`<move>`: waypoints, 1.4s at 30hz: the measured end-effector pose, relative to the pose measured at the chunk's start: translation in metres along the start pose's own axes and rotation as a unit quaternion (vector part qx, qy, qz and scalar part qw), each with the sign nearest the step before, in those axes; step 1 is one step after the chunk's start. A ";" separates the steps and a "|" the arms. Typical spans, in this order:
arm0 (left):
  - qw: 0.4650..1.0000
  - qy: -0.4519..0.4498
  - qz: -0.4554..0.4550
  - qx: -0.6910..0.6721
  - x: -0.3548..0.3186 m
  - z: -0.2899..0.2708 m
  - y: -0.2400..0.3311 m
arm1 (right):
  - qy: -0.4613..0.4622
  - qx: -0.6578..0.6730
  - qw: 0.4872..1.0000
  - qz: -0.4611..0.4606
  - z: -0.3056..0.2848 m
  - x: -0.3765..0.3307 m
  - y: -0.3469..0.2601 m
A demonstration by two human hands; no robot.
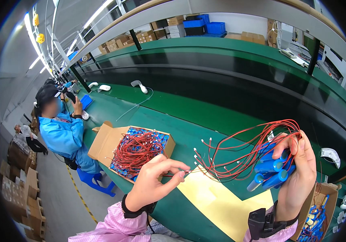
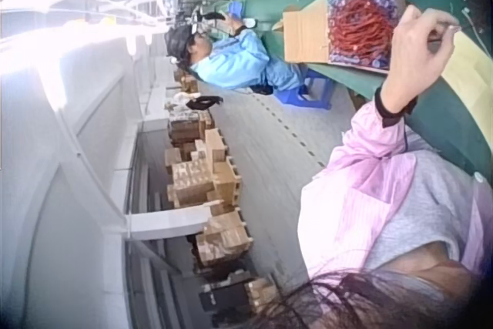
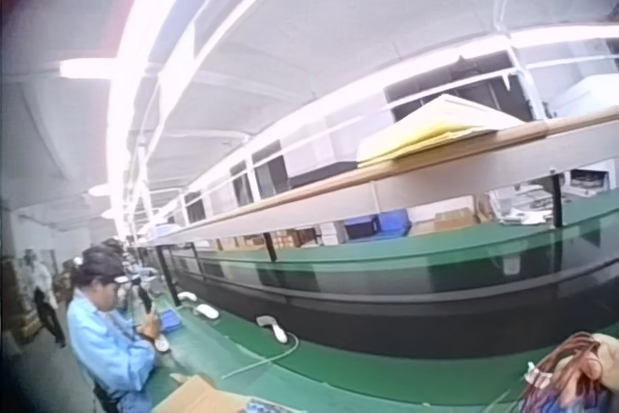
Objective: The recorder is assembling battery packs at a factory workbench by applying yellow adhesive tape to group the cells and connecting wires.
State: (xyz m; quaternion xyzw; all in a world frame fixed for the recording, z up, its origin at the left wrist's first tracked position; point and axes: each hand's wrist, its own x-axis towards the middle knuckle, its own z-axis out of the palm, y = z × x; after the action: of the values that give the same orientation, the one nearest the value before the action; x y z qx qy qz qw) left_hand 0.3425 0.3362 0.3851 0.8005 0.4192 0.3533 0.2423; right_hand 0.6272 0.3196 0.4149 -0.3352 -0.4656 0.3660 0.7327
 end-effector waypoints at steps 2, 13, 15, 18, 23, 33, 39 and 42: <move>0.998 -0.005 -0.019 -0.066 0.000 0.004 -0.001 | -0.009 0.021 1.000 0.000 -0.004 0.000 0.004; 0.987 -0.148 0.032 -0.053 0.002 -0.007 -0.004 | 0.065 0.031 0.996 0.049 -0.005 0.002 0.015; 0.983 -0.160 -0.022 -0.088 0.002 -0.008 -0.001 | 0.061 0.023 0.997 0.045 -0.007 0.003 0.015; 0.980 -0.156 -0.050 -0.111 0.000 -0.011 -0.002 | 0.056 0.010 0.998 0.040 -0.007 0.006 0.012; 0.993 -0.104 0.038 -0.046 -0.006 -0.024 -0.014 | 0.063 0.007 0.996 0.055 0.003 0.006 0.011; 0.995 -0.032 0.070 0.057 -0.003 -0.011 -0.011 | 0.005 -0.030 0.998 0.051 0.015 0.004 0.012; 0.983 -0.034 0.110 0.142 -0.004 -0.004 -0.008 | -0.018 -0.016 0.999 0.023 0.007 0.006 0.010; 0.987 -0.055 0.091 0.122 -0.006 -0.006 -0.006 | 0.004 -0.022 0.999 0.025 0.006 0.006 0.008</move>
State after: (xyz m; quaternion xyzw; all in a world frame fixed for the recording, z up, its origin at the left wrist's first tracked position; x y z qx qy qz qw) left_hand 0.3321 0.3353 0.3825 0.8770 0.3707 0.2756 0.1324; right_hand 0.6214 0.3297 0.4131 -0.3639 -0.4625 0.3728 0.7175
